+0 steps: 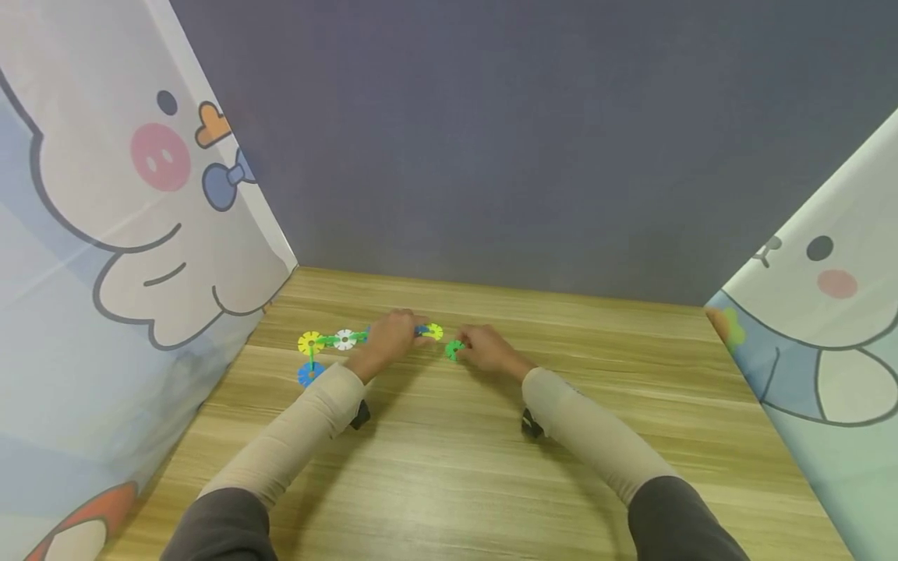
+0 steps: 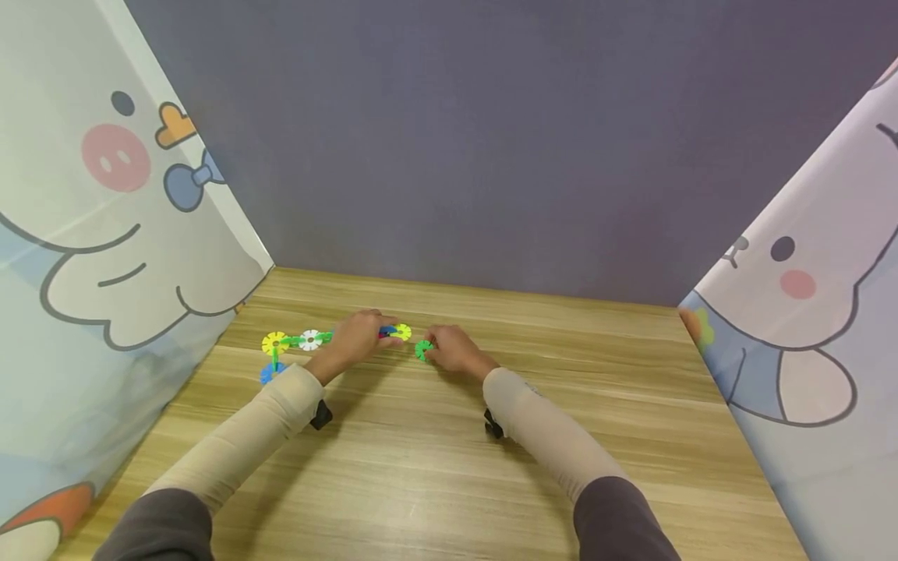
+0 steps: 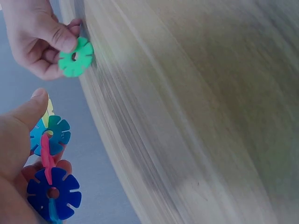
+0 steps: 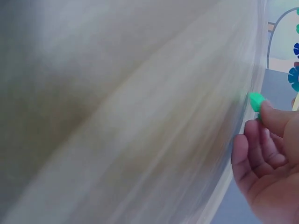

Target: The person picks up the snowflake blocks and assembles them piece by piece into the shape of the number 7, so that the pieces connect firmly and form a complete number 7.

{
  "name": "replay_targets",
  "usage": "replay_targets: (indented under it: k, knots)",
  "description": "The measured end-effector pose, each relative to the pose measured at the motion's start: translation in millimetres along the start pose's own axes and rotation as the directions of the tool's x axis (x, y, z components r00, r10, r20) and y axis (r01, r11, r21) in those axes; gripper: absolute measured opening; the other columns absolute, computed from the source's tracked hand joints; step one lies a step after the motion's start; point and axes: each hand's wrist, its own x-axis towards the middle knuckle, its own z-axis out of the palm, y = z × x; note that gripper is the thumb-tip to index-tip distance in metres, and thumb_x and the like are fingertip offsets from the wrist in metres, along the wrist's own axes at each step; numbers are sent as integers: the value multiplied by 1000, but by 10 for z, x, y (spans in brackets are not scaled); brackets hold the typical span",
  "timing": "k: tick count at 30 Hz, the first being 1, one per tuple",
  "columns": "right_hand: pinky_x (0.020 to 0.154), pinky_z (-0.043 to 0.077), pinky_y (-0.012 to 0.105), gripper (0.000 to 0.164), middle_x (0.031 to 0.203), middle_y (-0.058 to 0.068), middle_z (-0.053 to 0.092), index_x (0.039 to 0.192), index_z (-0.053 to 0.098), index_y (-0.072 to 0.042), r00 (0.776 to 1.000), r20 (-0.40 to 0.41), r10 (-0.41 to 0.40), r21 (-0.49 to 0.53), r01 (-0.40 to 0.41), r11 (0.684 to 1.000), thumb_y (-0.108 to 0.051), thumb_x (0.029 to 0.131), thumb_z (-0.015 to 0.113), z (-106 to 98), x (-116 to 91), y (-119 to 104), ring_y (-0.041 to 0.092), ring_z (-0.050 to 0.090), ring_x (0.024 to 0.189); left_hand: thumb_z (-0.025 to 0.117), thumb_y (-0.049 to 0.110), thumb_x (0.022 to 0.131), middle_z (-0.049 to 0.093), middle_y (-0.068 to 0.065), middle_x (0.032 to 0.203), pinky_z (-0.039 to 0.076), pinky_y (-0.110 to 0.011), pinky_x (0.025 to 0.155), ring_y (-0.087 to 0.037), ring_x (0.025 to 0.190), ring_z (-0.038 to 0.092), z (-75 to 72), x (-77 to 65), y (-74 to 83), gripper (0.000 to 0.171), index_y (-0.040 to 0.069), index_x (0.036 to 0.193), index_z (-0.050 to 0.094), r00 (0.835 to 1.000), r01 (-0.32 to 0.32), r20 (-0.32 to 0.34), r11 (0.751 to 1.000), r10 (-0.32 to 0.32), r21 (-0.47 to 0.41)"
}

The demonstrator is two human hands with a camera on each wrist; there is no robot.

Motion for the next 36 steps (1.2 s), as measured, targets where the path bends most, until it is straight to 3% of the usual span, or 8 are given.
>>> replay_targets:
  k: [6, 12, 19, 23, 36]
  knots:
    - [55, 41, 21, 13, 73, -1, 64, 106, 71, -9, 997, -69, -47, -40, 45, 998, -19, 98, 70, -54, 38, 41, 8, 46, 59, 69, 53, 90, 72, -15, 127, 64, -47, 83, -38, 112, 71, -6, 5, 23, 56, 17, 132, 69, 1000, 4, 7, 1000, -4, -20]
    - [67, 50, 28, 7, 75, -2, 67, 98, 69, -13, 990, -128, -52, -59, 45, 997, -19, 97, 71, -103, 50, 45, 9, 54, 63, 71, 52, 89, 73, -14, 123, 65, -45, 80, -37, 107, 72, 0, 12, 40, 55, 16, 130, 70, 1000, -5, -6, 1000, 5, -20]
    - [53, 37, 23, 5, 67, -1, 61, 102, 68, -14, 990, -136, -44, -9, 43, 999, -18, 99, 68, -144, 42, 31, 8, 39, 52, 72, 50, 89, 74, -13, 122, 65, -44, 83, -35, 109, 72, 11, 21, 74, 53, 15, 129, 71, 1000, -17, -17, 999, 16, -32]
    - [51, 33, 20, 5, 68, -2, 61, 102, 69, -14, 989, -139, -46, -3, 46, 999, -18, 99, 68, -167, 36, 18, 7, 38, 52, 72, 50, 89, 73, -13, 123, 64, -44, 85, -35, 111, 72, 3, 23, 106, 53, 15, 129, 71, 1000, -18, -15, 999, 17, -45]
    - [54, 46, 19, 8, 70, 3, 69, 102, 73, -10, 971, -195, -138, -32, 135, 990, -14, 96, 71, -208, 9, 0, 6, 52, 54, 75, 43, 87, 73, -13, 124, 63, -43, 90, -34, 112, 72, -26, 33, 147, 50, 8, 124, 73, 995, -78, -65, 988, 69, -135]
